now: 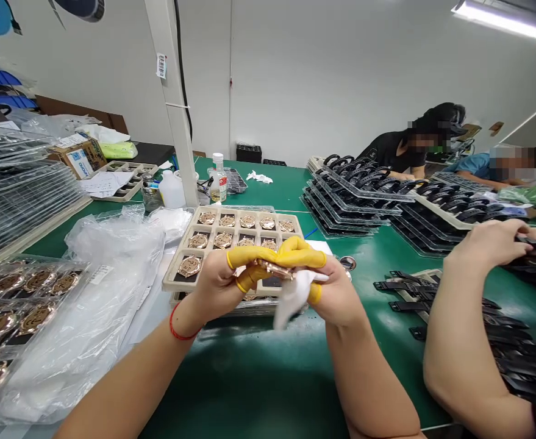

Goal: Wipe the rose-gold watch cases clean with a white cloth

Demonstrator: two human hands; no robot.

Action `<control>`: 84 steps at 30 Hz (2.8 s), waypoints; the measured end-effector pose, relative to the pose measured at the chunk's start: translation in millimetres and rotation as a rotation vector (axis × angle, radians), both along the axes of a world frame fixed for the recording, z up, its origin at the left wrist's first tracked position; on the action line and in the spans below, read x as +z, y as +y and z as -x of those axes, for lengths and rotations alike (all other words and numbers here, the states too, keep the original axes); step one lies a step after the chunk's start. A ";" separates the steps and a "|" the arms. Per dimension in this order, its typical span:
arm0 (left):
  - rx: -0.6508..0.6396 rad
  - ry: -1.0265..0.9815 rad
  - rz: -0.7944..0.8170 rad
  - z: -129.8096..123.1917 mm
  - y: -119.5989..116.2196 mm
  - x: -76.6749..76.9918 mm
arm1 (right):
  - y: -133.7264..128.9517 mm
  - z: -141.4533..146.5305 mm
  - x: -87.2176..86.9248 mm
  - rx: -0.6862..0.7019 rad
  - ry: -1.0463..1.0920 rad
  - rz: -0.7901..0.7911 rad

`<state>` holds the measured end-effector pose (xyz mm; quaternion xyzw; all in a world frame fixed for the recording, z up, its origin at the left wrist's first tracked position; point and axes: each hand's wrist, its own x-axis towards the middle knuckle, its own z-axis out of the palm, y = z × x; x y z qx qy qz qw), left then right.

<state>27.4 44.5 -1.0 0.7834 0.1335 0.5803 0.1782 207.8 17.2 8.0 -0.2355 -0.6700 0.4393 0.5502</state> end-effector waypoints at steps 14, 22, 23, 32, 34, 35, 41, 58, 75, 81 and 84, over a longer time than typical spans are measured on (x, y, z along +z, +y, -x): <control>0.100 0.181 0.255 -3.2 -17.9 13.6 | 1.2 16.7 -15.1 -0.215 0.167 -0.016; -0.091 0.055 0.491 -9.7 -15.1 7.6 | -3.5 18.1 -8.7 -0.400 -0.031 -0.264; -0.009 0.120 0.466 -7.6 -17.5 9.3 | -4.7 15.5 -6.5 -0.481 -0.093 -0.358; 0.234 0.194 0.307 -5.7 -23.3 10.0 | -1.0 8.1 -10.1 -0.379 -0.020 -0.177; 0.113 0.037 0.448 -12.8 -20.5 3.9 | 2.3 12.6 -15.0 -0.311 0.103 -0.068; 0.063 -0.022 0.507 -16.0 -19.4 1.3 | 3.3 14.7 -16.4 -0.292 0.129 -0.038; 0.166 0.261 0.469 -15.6 -20.6 2.5 | 2.4 17.7 -14.5 -0.449 0.003 -0.085; 0.324 0.262 -0.367 -4.9 -2.0 2.1 | -2.0 -7.9 13.7 -0.208 0.104 0.178; -0.092 0.012 0.475 -8.7 -16.0 2.4 | 3.5 -0.6 3.5 -0.127 -0.078 0.197; -0.183 0.128 0.592 -0.5 -14.0 7.0 | -3.0 3.4 -1.7 -0.301 -0.186 -0.008; -0.296 0.067 0.716 -0.5 -12.7 10.5 | -1.3 1.9 -2.7 -0.249 -0.164 0.108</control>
